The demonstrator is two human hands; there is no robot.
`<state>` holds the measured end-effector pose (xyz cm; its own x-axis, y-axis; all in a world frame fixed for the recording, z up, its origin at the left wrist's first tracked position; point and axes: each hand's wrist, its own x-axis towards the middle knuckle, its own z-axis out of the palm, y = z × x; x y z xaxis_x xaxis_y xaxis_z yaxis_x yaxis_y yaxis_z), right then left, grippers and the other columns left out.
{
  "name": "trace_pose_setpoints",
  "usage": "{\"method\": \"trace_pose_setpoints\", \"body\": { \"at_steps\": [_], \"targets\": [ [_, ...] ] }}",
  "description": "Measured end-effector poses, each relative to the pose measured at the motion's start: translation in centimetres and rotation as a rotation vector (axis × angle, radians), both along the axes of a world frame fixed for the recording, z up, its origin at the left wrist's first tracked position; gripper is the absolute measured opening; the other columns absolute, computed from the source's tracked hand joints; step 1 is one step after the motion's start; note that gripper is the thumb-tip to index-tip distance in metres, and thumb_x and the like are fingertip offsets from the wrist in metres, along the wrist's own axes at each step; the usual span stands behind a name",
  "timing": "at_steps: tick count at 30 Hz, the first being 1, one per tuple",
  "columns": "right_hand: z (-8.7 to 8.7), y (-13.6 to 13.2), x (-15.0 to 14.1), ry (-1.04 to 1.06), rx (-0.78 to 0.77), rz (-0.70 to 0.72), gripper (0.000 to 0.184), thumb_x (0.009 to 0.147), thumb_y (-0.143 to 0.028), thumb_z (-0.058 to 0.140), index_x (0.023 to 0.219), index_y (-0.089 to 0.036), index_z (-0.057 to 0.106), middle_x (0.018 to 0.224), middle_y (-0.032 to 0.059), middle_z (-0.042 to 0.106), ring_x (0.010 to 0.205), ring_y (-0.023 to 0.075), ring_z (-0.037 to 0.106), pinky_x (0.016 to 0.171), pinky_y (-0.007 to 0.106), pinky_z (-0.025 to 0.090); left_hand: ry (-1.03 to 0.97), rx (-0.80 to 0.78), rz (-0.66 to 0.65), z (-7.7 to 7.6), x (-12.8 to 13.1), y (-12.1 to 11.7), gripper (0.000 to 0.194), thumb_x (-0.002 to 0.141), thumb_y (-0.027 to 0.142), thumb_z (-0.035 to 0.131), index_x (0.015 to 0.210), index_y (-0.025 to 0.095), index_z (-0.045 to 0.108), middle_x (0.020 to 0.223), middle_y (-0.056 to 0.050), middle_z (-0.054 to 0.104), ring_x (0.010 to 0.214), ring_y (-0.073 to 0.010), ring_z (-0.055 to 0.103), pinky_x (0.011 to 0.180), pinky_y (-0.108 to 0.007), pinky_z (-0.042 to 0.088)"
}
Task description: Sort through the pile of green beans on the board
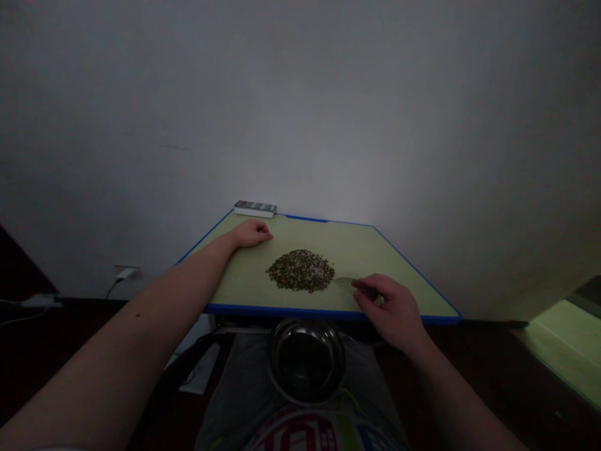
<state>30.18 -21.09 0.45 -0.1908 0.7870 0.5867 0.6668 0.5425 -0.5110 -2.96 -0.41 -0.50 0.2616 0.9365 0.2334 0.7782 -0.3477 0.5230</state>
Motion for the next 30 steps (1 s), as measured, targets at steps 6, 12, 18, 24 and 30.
{"method": "trace_pose_setpoints", "body": {
  "at_steps": [6,12,18,24,30],
  "targets": [
    [-1.6,-0.8,-1.0,-0.177,-0.015,0.112,0.02,0.083,-0.019,0.05,0.09,-0.019,0.068,0.08,0.0059,0.062,0.075,0.0153,0.057,0.067,0.028,0.046,-0.002,-0.009,-0.001,0.3,0.1,-0.4,0.035,0.06,0.052,0.054,0.067,0.019,0.06,0.062,0.0,0.06,0.062,-0.0157,0.054,0.056,-0.026,0.039],
    [-2.6,-1.4,-3.3,-0.493,0.11,0.114,0.029,0.079,-0.01,0.049,0.103,-0.018,0.064,0.092,0.0085,0.064,0.084,0.0194,0.053,0.077,0.033,0.045,0.01,0.002,-0.001,0.2,0.1,-0.1,0.033,0.06,0.051,0.055,0.066,0.019,0.059,0.061,0.0,0.06,0.062,-0.0158,0.054,0.055,-0.026,0.039],
    [-2.6,-1.8,-4.0,-0.646,0.114,0.026,0.032,0.075,-0.006,0.051,0.103,-0.015,0.062,0.098,0.0105,0.063,0.089,0.0223,0.051,0.082,0.036,0.043,0.006,-0.002,-0.016,0.2,0.1,-0.2,0.033,0.061,0.05,0.054,0.067,0.018,0.06,0.061,0.0,0.06,0.063,-0.0159,0.054,0.057,-0.026,0.04],
    [-2.3,-1.9,-2.9,-0.599,0.098,-0.047,0.025,0.083,-0.011,0.047,0.103,-0.015,0.062,0.095,0.01,0.062,0.088,0.0215,0.05,0.08,0.036,0.043,0.023,0.005,0.0,0.2,0.1,-0.2,0.033,0.062,0.051,0.054,0.069,0.019,0.06,0.064,-0.001,0.061,0.064,-0.0162,0.054,0.056,-0.025,0.04],
    [-2.3,-2.2,-1.7,-0.553,0.099,-0.048,0.025,0.085,-0.015,0.045,0.103,-0.015,0.062,0.093,0.0106,0.062,0.086,0.0215,0.051,0.078,0.037,0.044,0.023,0.002,-0.003,0.2,0.0,0.0,0.036,0.061,0.053,0.054,0.07,0.019,0.061,0.065,-0.001,0.061,0.065,-0.0167,0.055,0.057,-0.026,0.04]
  ]
}}
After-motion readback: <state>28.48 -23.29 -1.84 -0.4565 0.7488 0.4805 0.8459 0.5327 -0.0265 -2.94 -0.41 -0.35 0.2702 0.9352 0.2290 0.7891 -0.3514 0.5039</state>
